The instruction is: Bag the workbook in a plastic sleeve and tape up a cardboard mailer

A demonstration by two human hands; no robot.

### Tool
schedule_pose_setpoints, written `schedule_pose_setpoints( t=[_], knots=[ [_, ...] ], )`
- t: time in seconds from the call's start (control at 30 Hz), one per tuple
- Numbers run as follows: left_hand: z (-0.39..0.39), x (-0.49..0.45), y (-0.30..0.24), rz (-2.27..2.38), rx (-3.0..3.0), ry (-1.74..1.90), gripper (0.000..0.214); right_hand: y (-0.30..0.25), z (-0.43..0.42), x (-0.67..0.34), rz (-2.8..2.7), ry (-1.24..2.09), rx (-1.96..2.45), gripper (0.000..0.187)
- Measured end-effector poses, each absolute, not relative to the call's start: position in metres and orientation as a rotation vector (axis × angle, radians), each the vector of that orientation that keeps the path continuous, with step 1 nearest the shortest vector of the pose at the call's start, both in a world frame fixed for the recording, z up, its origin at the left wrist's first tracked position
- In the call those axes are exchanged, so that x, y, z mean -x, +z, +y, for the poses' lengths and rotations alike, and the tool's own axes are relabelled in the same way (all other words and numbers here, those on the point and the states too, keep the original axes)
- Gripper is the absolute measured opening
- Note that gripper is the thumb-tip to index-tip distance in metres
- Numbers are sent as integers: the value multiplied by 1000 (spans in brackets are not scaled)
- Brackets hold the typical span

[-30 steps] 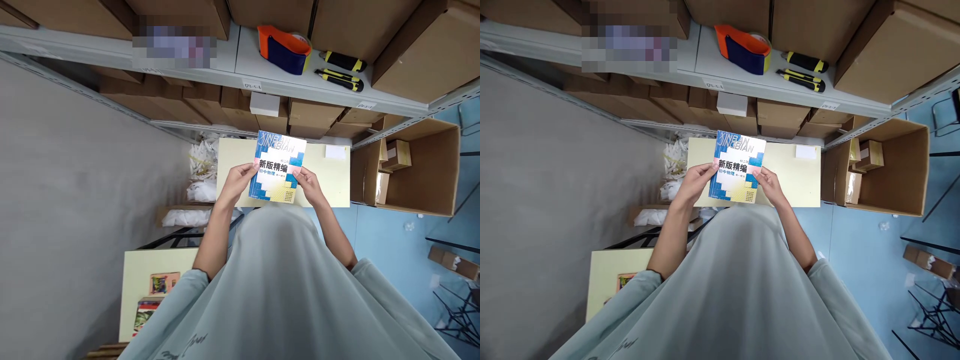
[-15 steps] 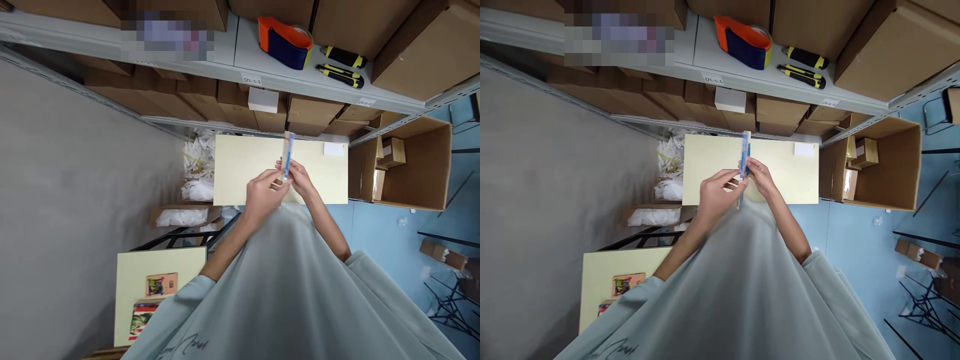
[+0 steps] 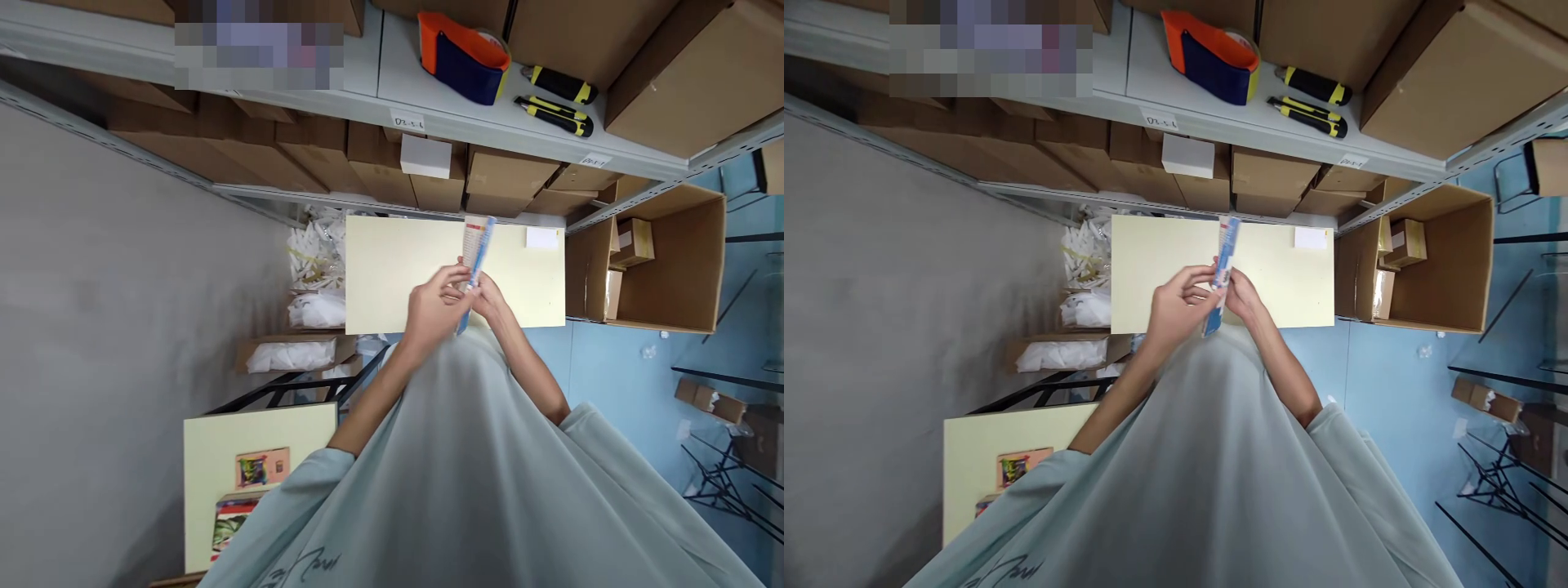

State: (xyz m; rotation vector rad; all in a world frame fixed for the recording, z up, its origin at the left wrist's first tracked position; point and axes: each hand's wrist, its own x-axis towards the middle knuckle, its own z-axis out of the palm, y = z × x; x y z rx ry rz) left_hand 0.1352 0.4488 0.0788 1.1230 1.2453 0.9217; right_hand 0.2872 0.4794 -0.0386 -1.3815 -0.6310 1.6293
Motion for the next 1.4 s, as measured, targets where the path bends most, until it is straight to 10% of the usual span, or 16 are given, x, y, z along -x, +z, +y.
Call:
schedule_pose_setpoints(
  t=[0.27,0.6,0.83,1.03,1.4],
  knots=[
    [490,-77,14,1322,-899,881,52,4,456,-331,-582,1281,1426,57],
    [491,-114,-31,997,-296,860,36,22,427,-246,-1889,505,1399,30],
    [490,-96,-45,1031,-301,929,23,17,436,-264,-1550,743,1439,42],
    [491,-72,-41,1133,-593,1044,56,-6,466,-319,-1070,1006,1539,67],
    [492,-70,11,1173,-1224,1411,43,16,445,-329,-1377,759,1231,16]
  ],
)
